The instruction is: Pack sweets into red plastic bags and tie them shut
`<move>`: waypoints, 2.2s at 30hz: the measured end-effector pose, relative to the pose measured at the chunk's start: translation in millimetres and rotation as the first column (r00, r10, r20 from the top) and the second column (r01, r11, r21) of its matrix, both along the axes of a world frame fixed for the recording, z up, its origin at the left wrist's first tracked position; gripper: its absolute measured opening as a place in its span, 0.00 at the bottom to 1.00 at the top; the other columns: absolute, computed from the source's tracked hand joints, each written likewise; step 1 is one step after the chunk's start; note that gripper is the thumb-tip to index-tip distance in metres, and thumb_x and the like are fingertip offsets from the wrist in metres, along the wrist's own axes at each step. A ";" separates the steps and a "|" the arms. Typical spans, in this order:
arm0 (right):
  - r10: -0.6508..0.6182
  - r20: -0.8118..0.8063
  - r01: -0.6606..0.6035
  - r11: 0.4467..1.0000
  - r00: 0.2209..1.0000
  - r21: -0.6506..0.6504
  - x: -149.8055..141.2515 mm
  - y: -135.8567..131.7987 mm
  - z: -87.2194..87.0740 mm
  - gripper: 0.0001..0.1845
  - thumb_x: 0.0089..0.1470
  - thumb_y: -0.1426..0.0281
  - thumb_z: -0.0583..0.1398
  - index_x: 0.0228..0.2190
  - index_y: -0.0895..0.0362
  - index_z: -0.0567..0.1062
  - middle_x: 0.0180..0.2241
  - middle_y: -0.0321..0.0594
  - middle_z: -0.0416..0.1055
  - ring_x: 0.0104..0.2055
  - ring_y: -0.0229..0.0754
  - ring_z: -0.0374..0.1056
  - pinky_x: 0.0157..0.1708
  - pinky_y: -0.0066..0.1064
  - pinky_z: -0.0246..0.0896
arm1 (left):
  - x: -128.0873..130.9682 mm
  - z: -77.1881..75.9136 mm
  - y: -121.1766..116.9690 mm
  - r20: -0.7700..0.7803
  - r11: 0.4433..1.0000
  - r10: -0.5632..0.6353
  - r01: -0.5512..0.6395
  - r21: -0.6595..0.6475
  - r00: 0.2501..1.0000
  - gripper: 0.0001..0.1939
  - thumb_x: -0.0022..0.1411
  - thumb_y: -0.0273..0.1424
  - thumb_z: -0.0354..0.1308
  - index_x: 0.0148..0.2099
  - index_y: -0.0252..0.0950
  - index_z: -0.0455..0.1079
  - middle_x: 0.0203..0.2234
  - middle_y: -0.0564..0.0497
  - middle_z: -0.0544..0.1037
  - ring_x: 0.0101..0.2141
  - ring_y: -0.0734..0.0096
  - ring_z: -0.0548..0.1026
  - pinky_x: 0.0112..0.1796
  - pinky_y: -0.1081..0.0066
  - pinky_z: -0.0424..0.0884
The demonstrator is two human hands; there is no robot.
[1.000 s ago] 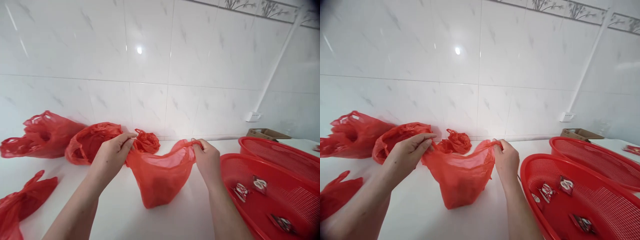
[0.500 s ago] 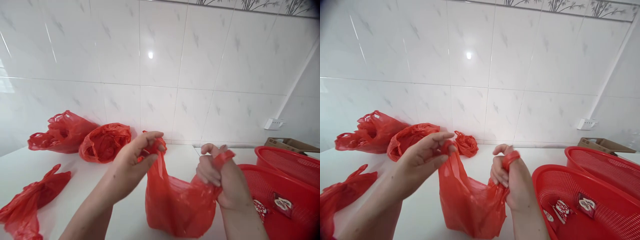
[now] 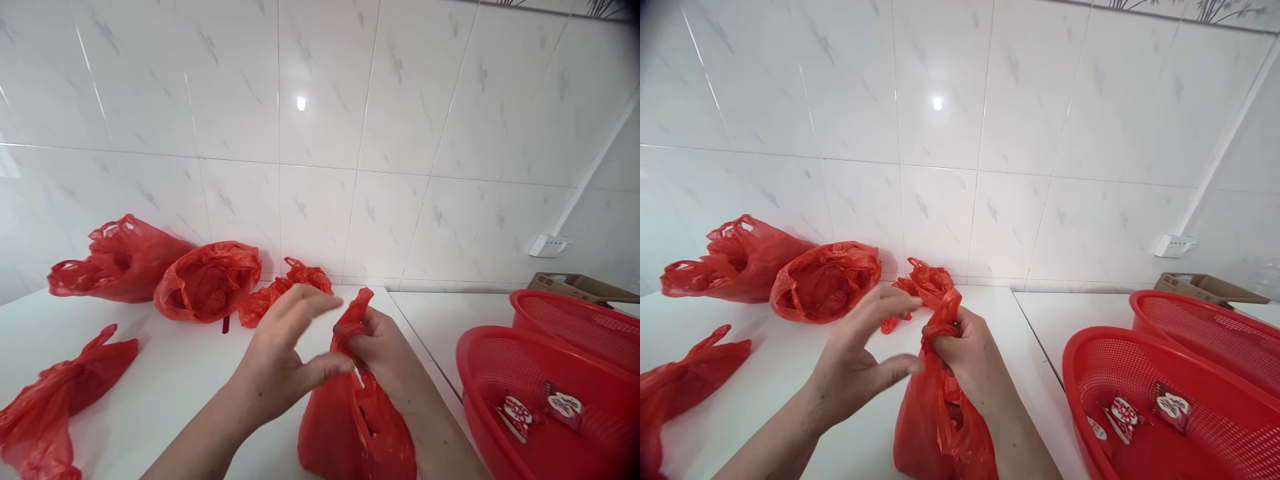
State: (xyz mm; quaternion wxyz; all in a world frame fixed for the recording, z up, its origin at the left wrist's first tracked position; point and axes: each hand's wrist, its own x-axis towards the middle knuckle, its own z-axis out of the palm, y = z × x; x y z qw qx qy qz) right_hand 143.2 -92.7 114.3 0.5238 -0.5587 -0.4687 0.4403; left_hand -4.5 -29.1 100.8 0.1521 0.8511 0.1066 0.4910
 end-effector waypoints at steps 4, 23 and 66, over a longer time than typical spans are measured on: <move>0.052 0.081 -0.051 0.999 0.995 -0.015 8.1 0.8 -4.0 0.01 0.50 0.71 0.55 0.29 0.55 0.66 0.17 0.28 0.62 0.17 0.30 0.53 0.19 0.24 0.49 | 3.2 -10.8 7.9 -0.181 0.994 0.044 -0.026 0.103 0.982 0.14 0.59 0.26 0.58 0.48 0.43 0.68 0.37 0.50 0.70 0.36 0.71 0.69 0.35 0.70 0.68; -0.056 0.447 0.025 0.997 0.893 0.076 24.6 -0.3 -16.7 0.16 0.49 0.70 0.56 0.42 0.46 0.69 0.27 0.29 0.64 0.24 0.33 0.57 0.24 0.26 0.54 | 4.8 -16.0 2.4 -0.389 0.864 0.043 -0.229 -0.447 0.920 0.06 0.62 0.30 0.49 0.31 0.40 0.61 0.25 0.59 0.69 0.25 0.75 0.63 0.25 0.75 0.56; -0.336 -0.288 0.345 0.938 0.897 -0.021 129.6 73.9 -174.5 0.18 0.43 0.60 0.65 0.37 0.55 0.72 0.26 0.35 0.71 0.29 0.37 0.69 0.29 0.26 0.67 | 27.3 -66.8 -12.8 -0.798 0.980 -0.191 0.062 -0.190 0.572 0.49 0.44 0.36 0.66 0.65 0.47 0.47 0.62 0.38 0.55 0.51 0.42 0.68 0.38 0.56 0.71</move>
